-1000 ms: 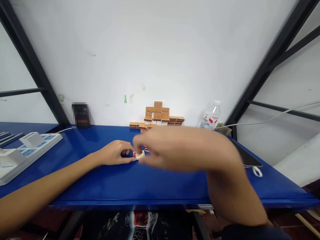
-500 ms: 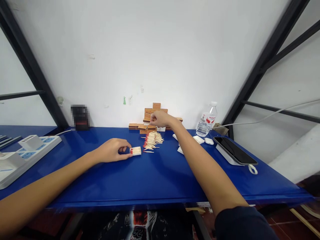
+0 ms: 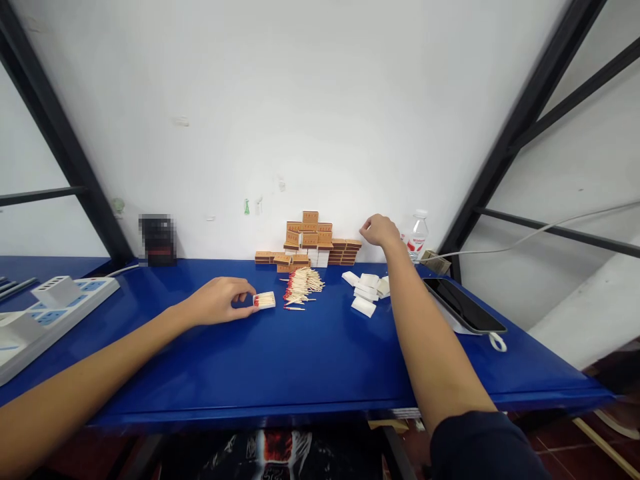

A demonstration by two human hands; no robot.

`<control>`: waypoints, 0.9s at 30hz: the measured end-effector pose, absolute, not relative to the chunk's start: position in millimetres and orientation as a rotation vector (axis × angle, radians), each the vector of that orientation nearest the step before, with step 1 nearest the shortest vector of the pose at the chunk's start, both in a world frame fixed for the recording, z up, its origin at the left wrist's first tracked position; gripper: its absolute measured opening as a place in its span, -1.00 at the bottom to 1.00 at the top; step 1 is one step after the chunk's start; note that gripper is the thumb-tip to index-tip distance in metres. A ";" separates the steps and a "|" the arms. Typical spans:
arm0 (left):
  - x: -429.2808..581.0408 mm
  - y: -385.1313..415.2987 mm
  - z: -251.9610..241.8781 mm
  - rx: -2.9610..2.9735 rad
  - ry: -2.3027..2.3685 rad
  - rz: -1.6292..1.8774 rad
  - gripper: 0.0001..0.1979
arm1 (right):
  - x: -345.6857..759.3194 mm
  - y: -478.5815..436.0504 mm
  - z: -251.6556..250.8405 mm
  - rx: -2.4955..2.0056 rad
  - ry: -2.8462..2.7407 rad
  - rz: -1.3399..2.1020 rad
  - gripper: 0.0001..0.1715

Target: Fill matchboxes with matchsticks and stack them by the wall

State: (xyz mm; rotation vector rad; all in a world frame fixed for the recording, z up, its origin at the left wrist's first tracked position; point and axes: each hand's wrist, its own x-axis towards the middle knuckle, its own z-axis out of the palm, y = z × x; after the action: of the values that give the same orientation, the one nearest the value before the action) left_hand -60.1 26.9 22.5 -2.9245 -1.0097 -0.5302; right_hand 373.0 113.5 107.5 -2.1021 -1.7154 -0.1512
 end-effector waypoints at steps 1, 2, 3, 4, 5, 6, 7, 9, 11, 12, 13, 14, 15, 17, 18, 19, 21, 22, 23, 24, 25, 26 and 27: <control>-60.1 26.7 21.9 -2.939 -1.018 -0.521 -0.71 | 369.1 116.6 104.9 -2.092 -1.722 -0.161 -0.76; -60.1 26.6 21.4 -2.947 -1.029 -0.514 -0.70 | 364.7 118.8 103.6 -2.070 -1.750 -0.154 -0.77; -60.2 26.6 21.0 -2.947 -1.042 -0.512 -0.70 | 359.8 120.0 103.4 -2.040 -1.790 -0.122 -0.77; -60.3 26.7 20.7 -2.943 -1.052 -0.511 -0.70 | 354.5 120.2 104.3 -2.005 -1.840 -0.063 -0.75; -60.4 26.8 20.6 -2.937 -1.060 -0.514 -0.70 | 349.0 119.4 106.0 -1.969 -1.900 0.027 -0.70; -60.4 27.0 20.6 -2.932 -1.063 -0.517 -0.71 | 343.3 117.8 108.3 -1.939 -1.960 0.141 -0.66; -60.4 27.1 20.6 -2.928 -1.063 -0.521 -0.72 | 337.9 115.7 111.0 -1.916 -2.019 0.262 -0.64; -60.2 27.0 21.0 -2.924 -1.058 -0.530 -0.73 | 328.8 111.7 116.6 -1.893 -2.107 0.448 -0.66; -59.6 26.7 21.2 -2.921 -1.057 -0.534 -0.73 | 324.8 110.0 121.2 -1.880 -2.112 0.461 -0.69; -59.3 26.6 21.1 -2.919 -1.059 -0.533 -0.73 | 325.2 110.6 122.7 -1.880 -2.064 0.403 -0.70; -59.0 26.4 21.0 -2.918 -1.061 -0.531 -0.73 | 327.2 112.0 123.4 -1.887 -1.986 0.321 -0.72; -58.8 26.2 20.9 -2.919 -1.064 -0.525 -0.73 | 330.6 114.2 123.1 -1.900 -1.890 0.232 -0.73; -58.7 26.1 20.8 -2.920 -1.069 -0.518 -0.72 | 335.0 117.0 121.8 -1.923 -1.788 0.151 -0.74; -58.9 26.0 21.0 -2.921 -1.079 -0.504 -0.72 | 345.3 123.4 116.0 -2.016 -1.625 0.032 -0.71; -59.1 26.1 21.2 -2.918 -1.085 -0.502 -0.71 | 350.5 126.6 111.9 -2.087 -1.575 -0.010 -0.66; -59.4 26.2 21.5 -2.915 -1.092 -0.502 -0.71 | 355.4 129.7 107.4 -2.167 -1.547 -0.032 -0.61; -59.9 26.6 22.2 -2.908 -1.110 -0.509 -0.71 | 364.0 135.0 98.5 -2.322 -1.526 -0.005 -0.51; -60.0 26.9 22.4 -2.906 -1.120 -0.512 -0.72 | 367.6 137.3 94.5 -2.380 -1.528 0.029 -0.48; -60.2 27.3 22.5 -2.904 -1.129 -0.513 -0.72 | 370.7 139.3 91.0 -2.419 -1.532 0.059 -0.46; -60.4 27.7 22.5 -2.902 -1.135 -0.511 -0.72 | 373.3 141.0 88.0 -2.435 -1.539 0.083 -0.45; -60.6 28.1 22.4 -2.902 -1.138 -0.508 -0.72 | 375.5 142.5 85.4 -2.428 -1.548 0.107 -0.45; -60.8 28.4 22.2 -2.900 -1.141 -0.506 -0.72 | 377.2 143.7 83.2 -2.399 -1.553 0.136 -0.46; -61.1 28.8 21.9 -2.900 -1.143 -0.503 -0.72 | 378.5 144.7 81.3 -2.357 -1.552 0.172 -0.46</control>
State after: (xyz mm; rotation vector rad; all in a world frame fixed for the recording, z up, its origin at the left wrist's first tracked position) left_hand -61.1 28.8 21.9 -2.9003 -1.1432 -0.5032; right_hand 378.5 144.7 81.3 -2.3571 -1.5521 0.1716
